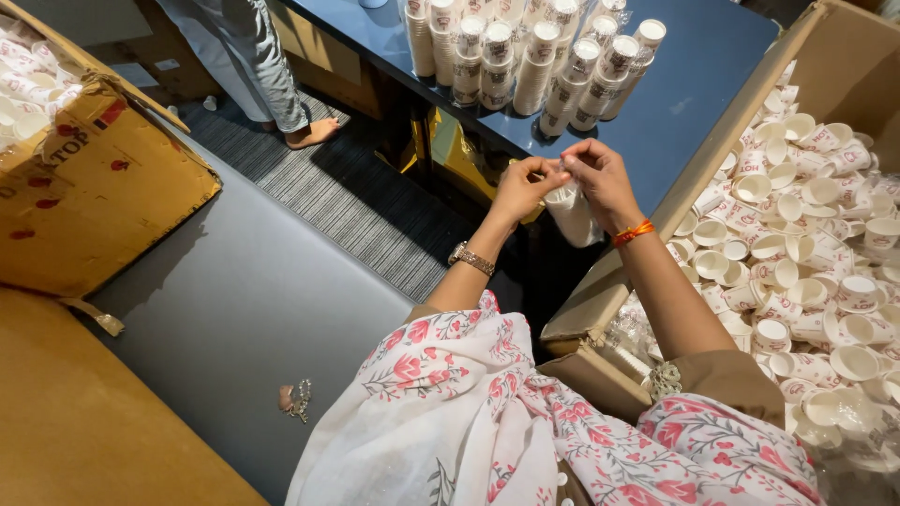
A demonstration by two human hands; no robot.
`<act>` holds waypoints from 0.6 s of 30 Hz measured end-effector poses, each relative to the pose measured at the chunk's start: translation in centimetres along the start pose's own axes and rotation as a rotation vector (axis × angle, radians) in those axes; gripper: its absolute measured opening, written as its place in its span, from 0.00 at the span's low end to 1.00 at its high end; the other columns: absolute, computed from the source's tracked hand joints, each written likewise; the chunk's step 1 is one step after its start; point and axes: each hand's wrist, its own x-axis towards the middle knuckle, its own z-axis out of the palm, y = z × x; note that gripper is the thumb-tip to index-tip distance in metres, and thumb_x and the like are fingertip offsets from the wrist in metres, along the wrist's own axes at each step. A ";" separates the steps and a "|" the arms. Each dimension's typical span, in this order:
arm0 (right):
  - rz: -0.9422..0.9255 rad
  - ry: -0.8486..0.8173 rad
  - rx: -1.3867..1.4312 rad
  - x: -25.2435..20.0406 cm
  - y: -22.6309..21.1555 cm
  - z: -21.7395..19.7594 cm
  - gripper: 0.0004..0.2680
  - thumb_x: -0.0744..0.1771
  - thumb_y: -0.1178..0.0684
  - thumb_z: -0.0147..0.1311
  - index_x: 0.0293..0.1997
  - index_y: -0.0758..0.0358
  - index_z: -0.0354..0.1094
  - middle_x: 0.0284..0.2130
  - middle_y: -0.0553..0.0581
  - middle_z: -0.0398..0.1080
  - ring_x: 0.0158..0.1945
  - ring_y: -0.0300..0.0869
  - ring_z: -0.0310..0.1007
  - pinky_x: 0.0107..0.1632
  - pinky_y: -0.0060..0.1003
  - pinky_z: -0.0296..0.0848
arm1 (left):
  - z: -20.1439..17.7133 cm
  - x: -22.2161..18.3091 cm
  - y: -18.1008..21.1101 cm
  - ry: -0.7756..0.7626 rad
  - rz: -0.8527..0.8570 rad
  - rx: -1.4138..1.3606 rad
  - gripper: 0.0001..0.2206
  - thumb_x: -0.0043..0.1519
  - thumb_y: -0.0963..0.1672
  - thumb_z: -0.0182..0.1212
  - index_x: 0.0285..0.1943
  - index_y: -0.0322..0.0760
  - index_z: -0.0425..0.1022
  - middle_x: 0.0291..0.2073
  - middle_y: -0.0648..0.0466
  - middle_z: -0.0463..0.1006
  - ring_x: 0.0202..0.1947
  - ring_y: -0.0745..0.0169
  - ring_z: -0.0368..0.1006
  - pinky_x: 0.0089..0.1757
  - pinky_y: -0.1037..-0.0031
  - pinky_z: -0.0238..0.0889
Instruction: Packing stacks of paper cups into plastic sleeves and cardboard boxes for shipping.
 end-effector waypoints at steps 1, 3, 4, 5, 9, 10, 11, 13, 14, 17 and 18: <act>0.002 0.001 -0.001 -0.4 -0.3 0.4 0.03 0.69 0.58 0.57 0.45 0.63 0.68 0.41 0.54 0.76 0.45 0.36 0.76 0.51 0.30 0.74 | -0.2 -0.1 0.4 0.000 -0.001 -0.002 0.11 0.56 0.42 0.73 0.29 0.30 0.75 0.40 0.62 0.82 0.29 0.77 0.65 0.34 0.82 0.61; -0.081 -0.096 -0.115 -0.9 -0.8 1.3 0.09 0.69 0.55 0.59 0.54 0.61 0.67 0.50 0.51 0.71 0.54 0.34 0.71 0.57 0.30 0.70 | -0.7 -0.2 1.2 0.197 0.104 0.149 0.08 0.57 0.42 0.71 0.30 0.31 0.79 0.32 0.61 0.83 0.33 0.79 0.76 0.37 0.84 0.68; -0.081 -0.097 -0.115 -1.1 -1.2 2.0 0.09 0.69 0.55 0.59 0.54 0.61 0.67 0.50 0.51 0.71 0.54 0.34 0.71 0.57 0.30 0.70 | -0.9 -0.1 1.2 0.198 0.104 0.148 0.08 0.57 0.42 0.71 0.30 0.31 0.79 0.32 0.61 0.83 0.33 0.79 0.76 0.37 0.84 0.68; -0.227 -0.143 -0.417 -1.3 -1.5 2.7 0.13 0.67 0.55 0.62 0.56 0.63 0.66 0.50 0.53 0.71 0.54 0.36 0.70 0.58 0.33 0.69 | -1.0 -0.1 1.3 0.265 0.018 0.089 0.08 0.57 0.42 0.71 0.30 0.31 0.78 0.27 0.59 0.80 0.28 0.76 0.72 0.32 0.82 0.64; -0.230 -0.106 -0.688 -1.3 -1.5 2.7 0.17 0.63 0.55 0.65 0.56 0.64 0.66 0.48 0.53 0.72 0.49 0.37 0.71 0.53 0.33 0.71 | -1.1 -0.1 0.3 0.334 -0.111 0.017 0.08 0.58 0.41 0.71 0.33 0.30 0.78 0.25 0.57 0.77 0.23 0.74 0.68 0.24 0.80 0.60; -0.229 -0.104 -0.688 -1.2 -1.3 2.5 0.17 0.63 0.55 0.65 0.56 0.64 0.66 0.48 0.53 0.72 0.49 0.37 0.71 0.53 0.33 0.71 | -0.9 0.0 0.1 0.333 -0.113 0.017 0.08 0.58 0.41 0.71 0.33 0.30 0.78 0.25 0.57 0.77 0.23 0.74 0.68 0.24 0.80 0.60; -0.217 -0.104 -0.625 -1.1 -1.1 2.2 0.16 0.64 0.56 0.65 0.56 0.64 0.66 0.47 0.53 0.72 0.50 0.36 0.71 0.53 0.33 0.71 | -0.7 0.1 -0.1 0.369 -0.014 0.021 0.09 0.57 0.41 0.72 0.37 0.31 0.75 0.27 0.57 0.77 0.25 0.75 0.69 0.25 0.80 0.63; -0.204 -0.100 -0.564 -0.9 -0.5 1.5 0.16 0.65 0.56 0.64 0.56 0.64 0.65 0.47 0.52 0.72 0.50 0.35 0.71 0.54 0.32 0.70 | -0.1 0.0 -0.3 0.402 0.083 0.023 0.13 0.56 0.40 0.73 0.42 0.32 0.72 0.30 0.57 0.77 0.27 0.76 0.70 0.26 0.80 0.66; -0.152 -0.065 -0.463 -0.6 -0.1 1.2 0.13 0.66 0.57 0.62 0.54 0.65 0.66 0.45 0.52 0.72 0.49 0.34 0.71 0.53 0.31 0.71 | 0.0 -0.2 -0.1 0.393 0.070 -0.035 0.13 0.59 0.42 0.70 0.46 0.32 0.70 0.35 0.54 0.76 0.28 0.73 0.72 0.26 0.80 0.65; -0.064 -0.034 -0.309 0.1 1.2 -0.3 0.08 0.68 0.57 0.59 0.50 0.66 0.68 0.42 0.52 0.74 0.46 0.33 0.72 0.51 0.29 0.72 | 0.4 -0.5 -0.6 0.354 0.219 0.053 0.15 0.64 0.43 0.65 0.53 0.32 0.65 0.48 0.50 0.71 0.34 0.68 0.76 0.33 0.80 0.68; -0.025 -0.039 -0.260 0.4 1.7 -0.8 0.06 0.68 0.58 0.58 0.47 0.67 0.68 0.41 0.52 0.74 0.44 0.33 0.73 0.49 0.28 0.72 | 0.5 -0.5 -1.0 0.319 0.376 0.196 0.16 0.65 0.43 0.64 0.56 0.32 0.63 0.56 0.49 0.66 0.40 0.66 0.78 0.39 0.80 0.73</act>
